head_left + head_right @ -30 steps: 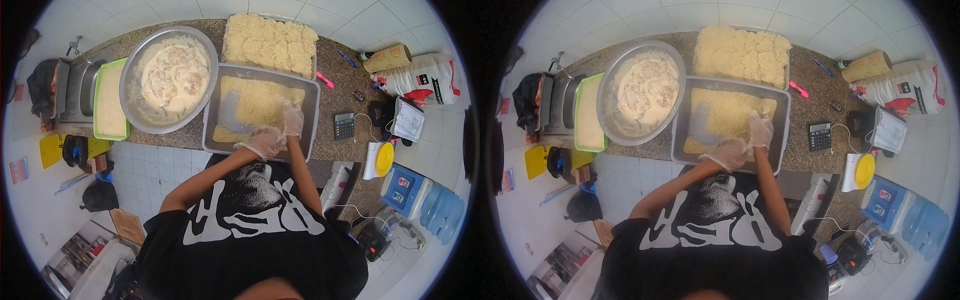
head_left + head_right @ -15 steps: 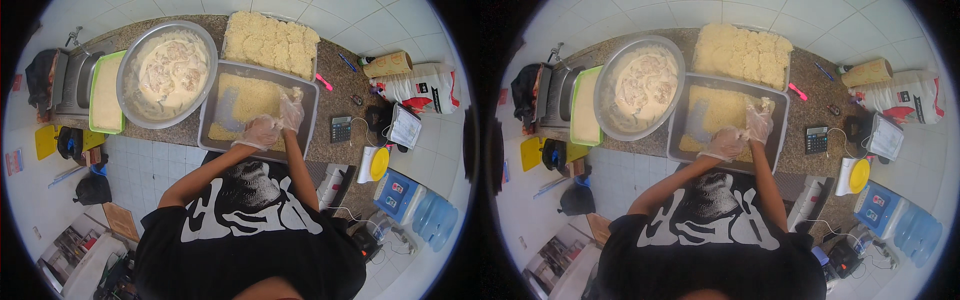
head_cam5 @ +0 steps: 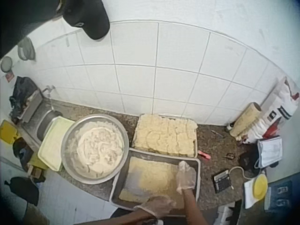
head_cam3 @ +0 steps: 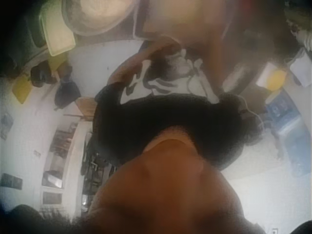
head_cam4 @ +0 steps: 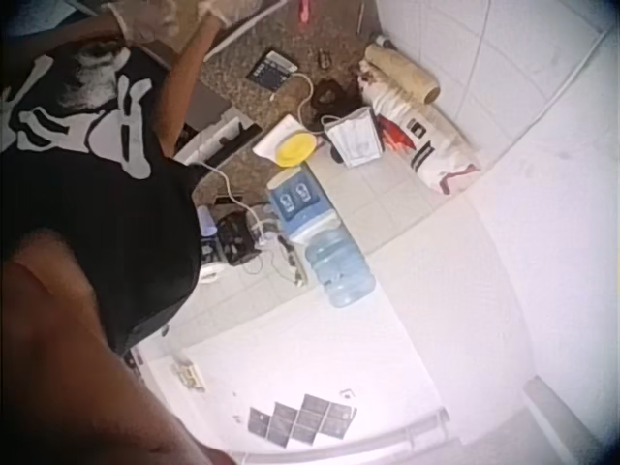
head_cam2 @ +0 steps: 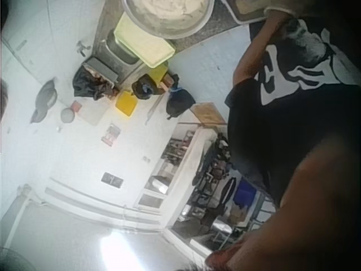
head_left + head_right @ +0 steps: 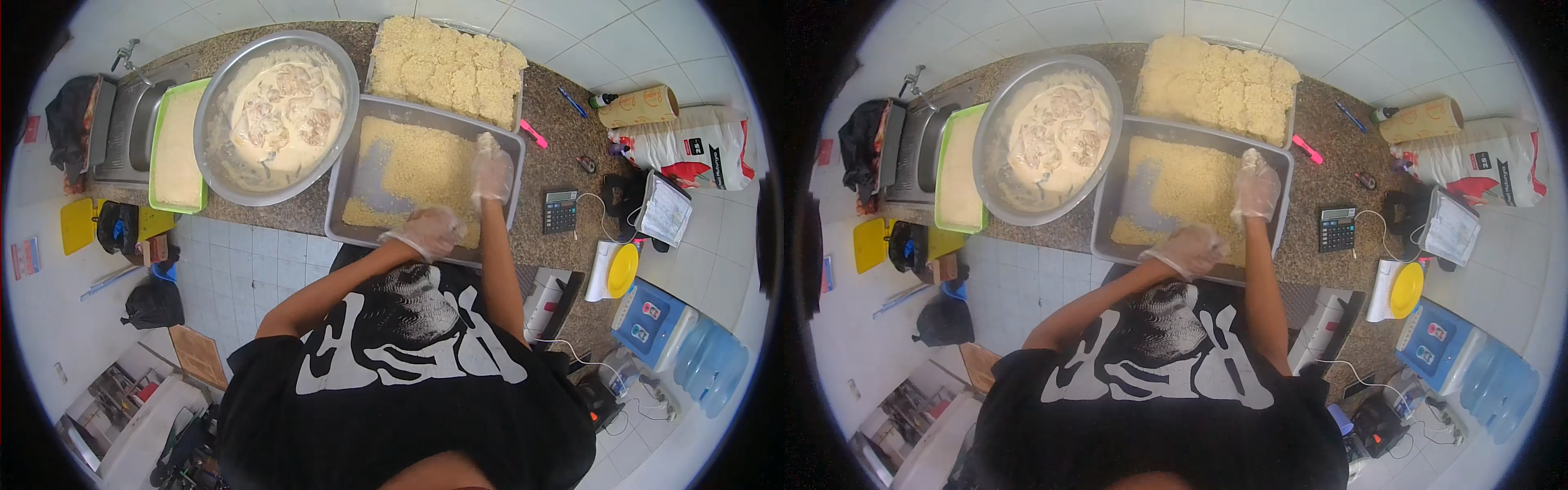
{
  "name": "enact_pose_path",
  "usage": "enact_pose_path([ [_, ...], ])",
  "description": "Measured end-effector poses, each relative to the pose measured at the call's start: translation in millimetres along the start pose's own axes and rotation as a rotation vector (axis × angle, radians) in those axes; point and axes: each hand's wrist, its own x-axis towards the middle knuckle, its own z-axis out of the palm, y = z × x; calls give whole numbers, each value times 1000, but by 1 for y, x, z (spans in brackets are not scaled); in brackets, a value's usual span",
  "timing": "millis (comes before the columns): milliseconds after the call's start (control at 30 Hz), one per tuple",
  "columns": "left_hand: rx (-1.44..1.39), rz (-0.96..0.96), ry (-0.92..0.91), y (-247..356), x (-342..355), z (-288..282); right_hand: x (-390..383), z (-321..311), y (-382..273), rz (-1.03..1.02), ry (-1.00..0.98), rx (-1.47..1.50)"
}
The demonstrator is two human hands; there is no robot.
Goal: Breading pieces of meat and placing them in a tray.
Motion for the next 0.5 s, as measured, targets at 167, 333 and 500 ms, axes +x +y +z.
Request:
enact_pose_path([
  [167,-112,-364,151,32,8,-44,-40,-5,-42,-389,-13,-450],
  [333,80,-40,410,-36,16,17,-30,12,-3,-527,103,-348],
  [500,53,-99,193,-26,20,10,-22,14,12,-400,-21,-343],
])
